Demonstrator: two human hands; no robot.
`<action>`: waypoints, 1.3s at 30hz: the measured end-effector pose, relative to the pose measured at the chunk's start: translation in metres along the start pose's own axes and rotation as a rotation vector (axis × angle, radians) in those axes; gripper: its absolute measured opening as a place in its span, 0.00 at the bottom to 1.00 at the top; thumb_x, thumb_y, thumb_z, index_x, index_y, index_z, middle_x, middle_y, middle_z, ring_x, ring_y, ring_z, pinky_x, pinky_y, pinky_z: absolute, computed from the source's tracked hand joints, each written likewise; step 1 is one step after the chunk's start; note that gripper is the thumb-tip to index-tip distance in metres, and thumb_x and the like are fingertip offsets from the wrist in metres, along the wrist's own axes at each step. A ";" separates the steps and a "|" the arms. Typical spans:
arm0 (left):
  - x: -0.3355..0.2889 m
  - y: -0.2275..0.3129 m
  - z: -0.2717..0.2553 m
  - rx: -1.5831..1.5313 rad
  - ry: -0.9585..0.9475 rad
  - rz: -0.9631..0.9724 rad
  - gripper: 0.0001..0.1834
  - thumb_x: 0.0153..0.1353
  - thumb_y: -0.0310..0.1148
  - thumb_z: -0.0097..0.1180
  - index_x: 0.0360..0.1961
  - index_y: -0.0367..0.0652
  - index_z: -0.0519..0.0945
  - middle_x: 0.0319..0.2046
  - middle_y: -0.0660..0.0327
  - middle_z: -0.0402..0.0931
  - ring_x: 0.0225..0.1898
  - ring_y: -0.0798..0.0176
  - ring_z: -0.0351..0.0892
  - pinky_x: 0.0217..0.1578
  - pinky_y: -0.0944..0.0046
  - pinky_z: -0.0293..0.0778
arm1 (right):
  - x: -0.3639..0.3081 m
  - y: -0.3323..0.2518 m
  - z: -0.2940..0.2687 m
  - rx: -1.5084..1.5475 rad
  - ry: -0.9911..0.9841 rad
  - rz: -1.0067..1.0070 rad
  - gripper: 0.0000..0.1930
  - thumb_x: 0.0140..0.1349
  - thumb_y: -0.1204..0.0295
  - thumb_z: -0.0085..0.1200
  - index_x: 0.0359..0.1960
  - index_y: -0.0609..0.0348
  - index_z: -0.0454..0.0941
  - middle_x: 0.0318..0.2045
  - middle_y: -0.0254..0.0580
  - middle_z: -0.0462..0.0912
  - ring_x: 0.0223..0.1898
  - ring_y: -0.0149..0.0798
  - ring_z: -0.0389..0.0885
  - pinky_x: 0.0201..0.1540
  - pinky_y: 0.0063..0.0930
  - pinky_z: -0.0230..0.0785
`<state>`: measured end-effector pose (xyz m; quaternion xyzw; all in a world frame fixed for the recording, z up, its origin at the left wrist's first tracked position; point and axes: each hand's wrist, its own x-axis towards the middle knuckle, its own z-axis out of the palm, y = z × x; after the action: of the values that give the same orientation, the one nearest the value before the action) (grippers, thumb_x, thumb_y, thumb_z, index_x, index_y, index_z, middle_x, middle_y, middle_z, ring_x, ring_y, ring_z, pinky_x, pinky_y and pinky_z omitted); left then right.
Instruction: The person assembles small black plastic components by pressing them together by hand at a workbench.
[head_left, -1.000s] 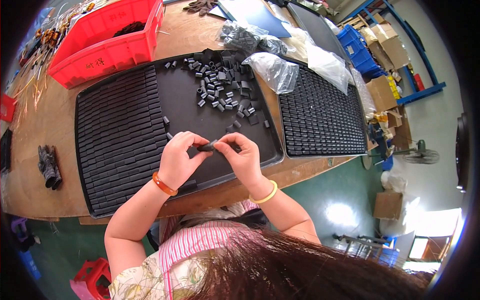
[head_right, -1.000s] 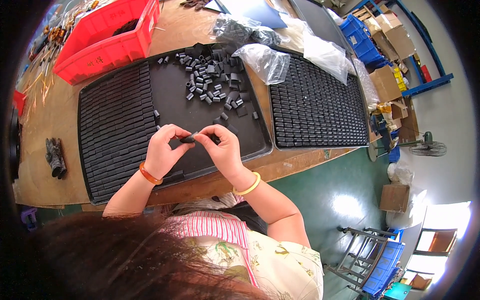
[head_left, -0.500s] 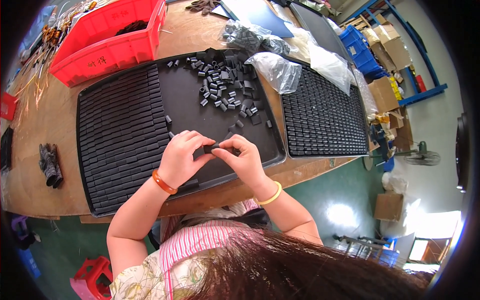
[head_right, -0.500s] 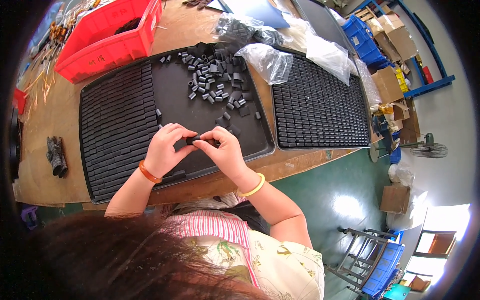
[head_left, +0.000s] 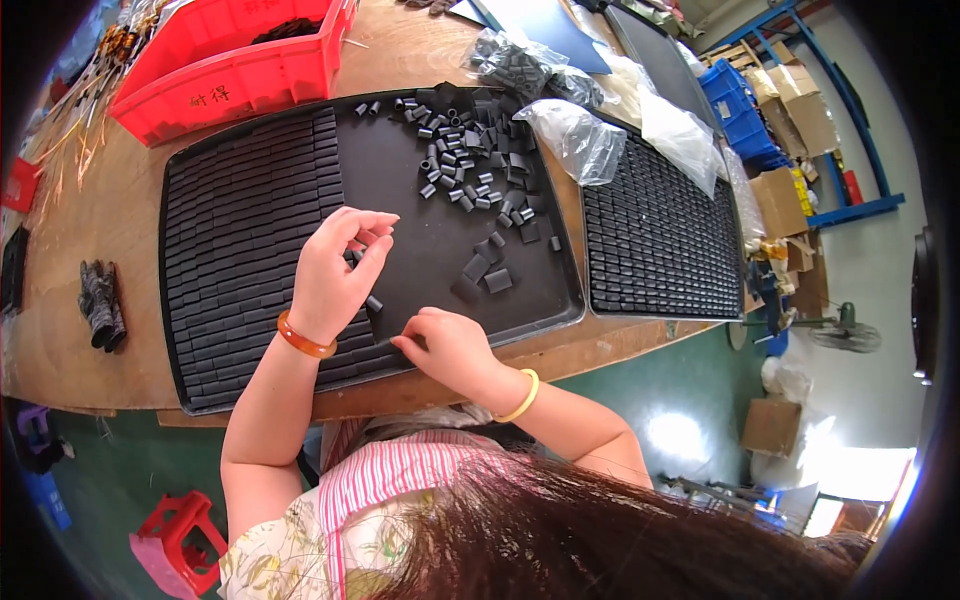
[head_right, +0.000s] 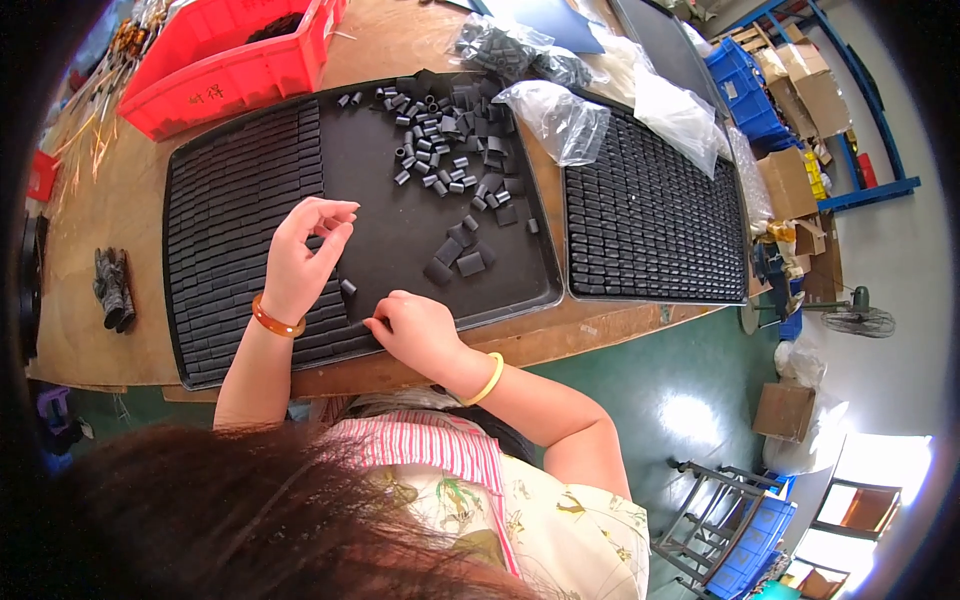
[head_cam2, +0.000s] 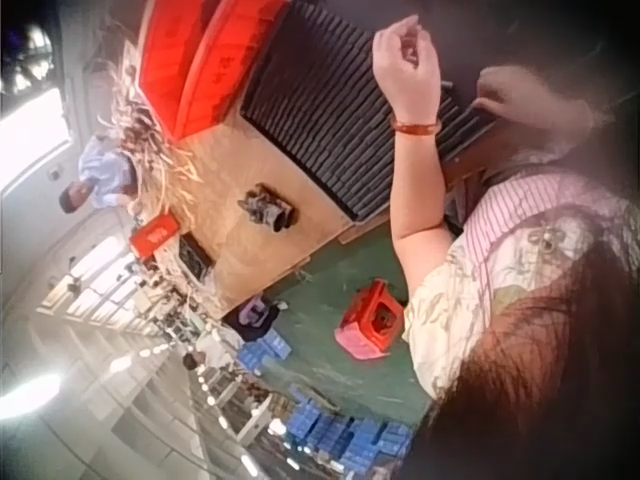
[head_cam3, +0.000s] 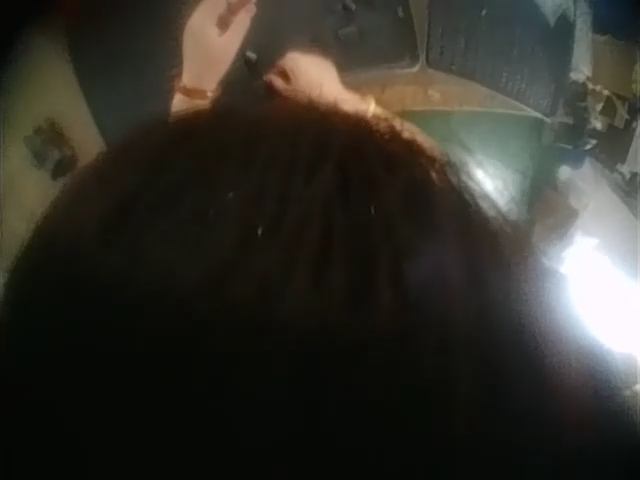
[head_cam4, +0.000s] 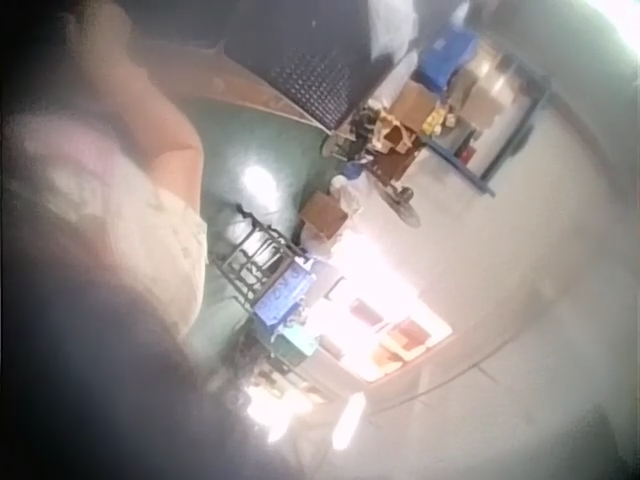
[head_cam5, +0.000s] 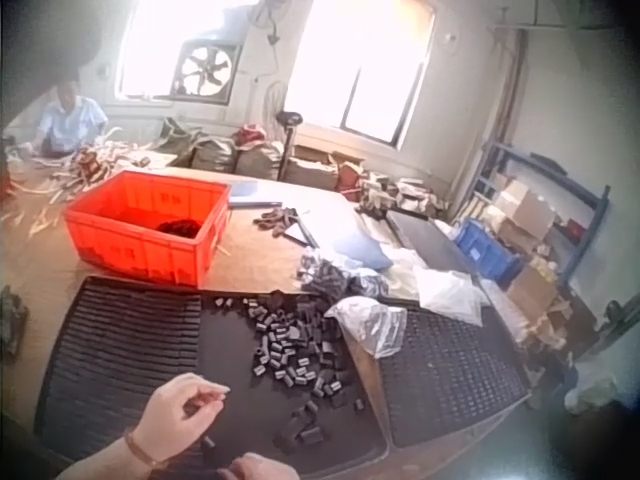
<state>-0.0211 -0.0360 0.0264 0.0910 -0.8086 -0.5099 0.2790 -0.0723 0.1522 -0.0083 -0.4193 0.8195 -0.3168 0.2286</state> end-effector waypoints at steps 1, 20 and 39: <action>-0.001 0.000 0.001 -0.020 0.007 -0.006 0.09 0.60 0.23 0.58 0.42 0.38 0.83 0.35 0.61 0.79 0.33 0.67 0.79 0.36 0.69 0.73 | 0.000 -0.002 -0.001 -0.082 -0.013 -0.033 0.13 0.59 0.61 0.62 0.26 0.57 0.83 0.30 0.42 0.82 0.33 0.49 0.82 0.35 0.40 0.74; 0.004 0.000 -0.007 0.012 0.163 -0.023 0.06 0.61 0.21 0.59 0.39 0.37 0.84 0.32 0.63 0.80 0.31 0.68 0.77 0.36 0.71 0.72 | 0.038 0.007 0.002 -0.050 0.114 -0.224 0.16 0.61 0.67 0.61 0.48 0.56 0.73 0.29 0.44 0.81 0.25 0.49 0.80 0.28 0.40 0.72; -0.004 -0.030 0.012 1.042 -0.180 0.091 0.26 0.49 0.26 0.66 0.53 0.48 0.79 0.44 0.63 0.77 0.59 0.57 0.70 0.70 0.49 0.53 | 0.009 0.056 -0.066 2.068 0.275 0.614 0.15 0.75 0.64 0.43 0.51 0.63 0.74 0.41 0.47 0.78 0.39 0.43 0.80 0.44 0.39 0.83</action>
<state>-0.0281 -0.0392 -0.0056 0.1383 -0.9787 -0.0336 0.1478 -0.1494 0.1916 -0.0036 0.2380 0.2445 -0.8271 0.4466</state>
